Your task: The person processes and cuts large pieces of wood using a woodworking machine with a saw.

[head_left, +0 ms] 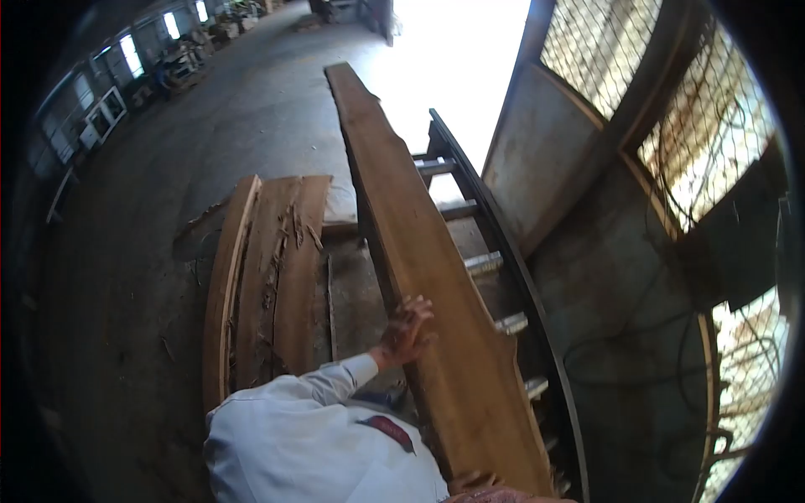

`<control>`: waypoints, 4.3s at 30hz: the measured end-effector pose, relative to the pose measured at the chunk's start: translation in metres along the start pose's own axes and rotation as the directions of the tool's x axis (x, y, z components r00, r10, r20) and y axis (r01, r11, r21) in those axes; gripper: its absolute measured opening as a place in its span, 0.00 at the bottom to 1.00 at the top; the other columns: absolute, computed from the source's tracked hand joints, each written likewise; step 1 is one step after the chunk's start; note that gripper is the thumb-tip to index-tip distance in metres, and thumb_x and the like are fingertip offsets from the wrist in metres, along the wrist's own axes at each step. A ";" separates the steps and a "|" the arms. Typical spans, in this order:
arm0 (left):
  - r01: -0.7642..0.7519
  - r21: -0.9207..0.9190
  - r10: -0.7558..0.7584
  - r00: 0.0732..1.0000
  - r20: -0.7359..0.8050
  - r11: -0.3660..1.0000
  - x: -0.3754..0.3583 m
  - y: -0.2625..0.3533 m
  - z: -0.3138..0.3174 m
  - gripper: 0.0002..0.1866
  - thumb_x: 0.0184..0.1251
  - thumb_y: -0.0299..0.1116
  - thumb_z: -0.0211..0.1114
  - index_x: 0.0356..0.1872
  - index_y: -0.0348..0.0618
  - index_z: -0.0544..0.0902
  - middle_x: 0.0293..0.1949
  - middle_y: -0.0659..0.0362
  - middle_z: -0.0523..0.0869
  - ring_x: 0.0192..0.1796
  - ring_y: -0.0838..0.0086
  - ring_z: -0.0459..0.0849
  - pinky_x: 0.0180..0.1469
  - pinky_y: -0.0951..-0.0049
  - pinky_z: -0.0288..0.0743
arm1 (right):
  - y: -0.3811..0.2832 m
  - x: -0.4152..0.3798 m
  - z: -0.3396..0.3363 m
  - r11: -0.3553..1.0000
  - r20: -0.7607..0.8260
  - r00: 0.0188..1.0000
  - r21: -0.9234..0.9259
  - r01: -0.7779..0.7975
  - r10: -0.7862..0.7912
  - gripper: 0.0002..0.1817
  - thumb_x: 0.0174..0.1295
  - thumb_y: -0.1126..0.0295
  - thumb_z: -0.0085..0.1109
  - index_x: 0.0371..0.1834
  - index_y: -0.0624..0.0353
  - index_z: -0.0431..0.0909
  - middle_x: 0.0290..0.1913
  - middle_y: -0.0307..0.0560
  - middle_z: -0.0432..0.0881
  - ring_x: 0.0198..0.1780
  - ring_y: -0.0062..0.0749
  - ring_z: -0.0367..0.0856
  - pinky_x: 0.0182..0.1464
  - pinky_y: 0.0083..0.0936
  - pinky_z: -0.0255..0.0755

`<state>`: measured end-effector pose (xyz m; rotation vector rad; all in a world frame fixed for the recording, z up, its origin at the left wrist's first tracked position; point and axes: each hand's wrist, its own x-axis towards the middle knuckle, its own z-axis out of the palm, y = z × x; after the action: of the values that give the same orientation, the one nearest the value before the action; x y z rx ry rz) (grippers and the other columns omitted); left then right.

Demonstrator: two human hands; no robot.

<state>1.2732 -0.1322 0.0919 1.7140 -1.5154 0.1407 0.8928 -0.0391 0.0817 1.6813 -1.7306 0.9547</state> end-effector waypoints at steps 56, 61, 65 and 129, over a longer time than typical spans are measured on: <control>-0.567 -0.476 0.739 0.557 0.380 0.672 -0.140 0.232 0.010 0.27 0.71 0.48 0.60 0.58 0.33 0.74 0.63 0.42 0.74 0.68 0.48 0.68 0.69 0.50 0.60 | 0.054 -0.210 -0.266 0.328 0.291 0.397 0.259 -0.909 0.871 0.17 0.68 0.59 0.57 0.52 0.59 0.79 0.52 0.55 0.83 0.57 0.49 0.81 0.59 0.36 0.74; -0.579 -0.600 0.833 0.355 0.424 0.552 -0.205 0.335 0.032 0.26 0.71 0.46 0.61 0.58 0.33 0.74 0.64 0.41 0.73 0.69 0.46 0.66 0.71 0.50 0.58 | 0.084 -0.307 -0.343 0.094 0.213 0.128 0.163 -0.982 0.969 0.16 0.69 0.60 0.57 0.49 0.60 0.81 0.45 0.52 0.87 0.49 0.43 0.86 0.52 0.33 0.78; -0.536 -0.691 0.875 0.300 0.380 0.484 -0.239 0.390 0.038 0.27 0.72 0.49 0.58 0.59 0.34 0.74 0.63 0.40 0.74 0.69 0.47 0.66 0.71 0.50 0.58 | 0.091 -0.351 -0.402 -0.020 0.042 -0.015 0.123 -0.992 0.999 0.16 0.69 0.60 0.57 0.50 0.60 0.81 0.44 0.52 0.87 0.49 0.42 0.87 0.51 0.33 0.78; 0.902 -0.361 -0.448 0.431 0.783 0.238 -0.437 0.620 0.068 0.30 0.74 0.55 0.57 0.61 0.36 0.74 0.56 0.51 0.80 0.55 0.60 0.80 0.54 0.56 0.77 | 0.710 -0.184 -0.453 -0.784 0.913 -0.012 0.342 -0.519 0.407 0.21 0.73 0.58 0.55 0.59 0.65 0.72 0.56 0.52 0.81 0.54 0.39 0.84 0.54 0.36 0.83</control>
<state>0.5899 0.2035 0.1034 1.5419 -0.6651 -1.4448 0.1585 0.4110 0.1256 -0.3699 -2.3882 3.6543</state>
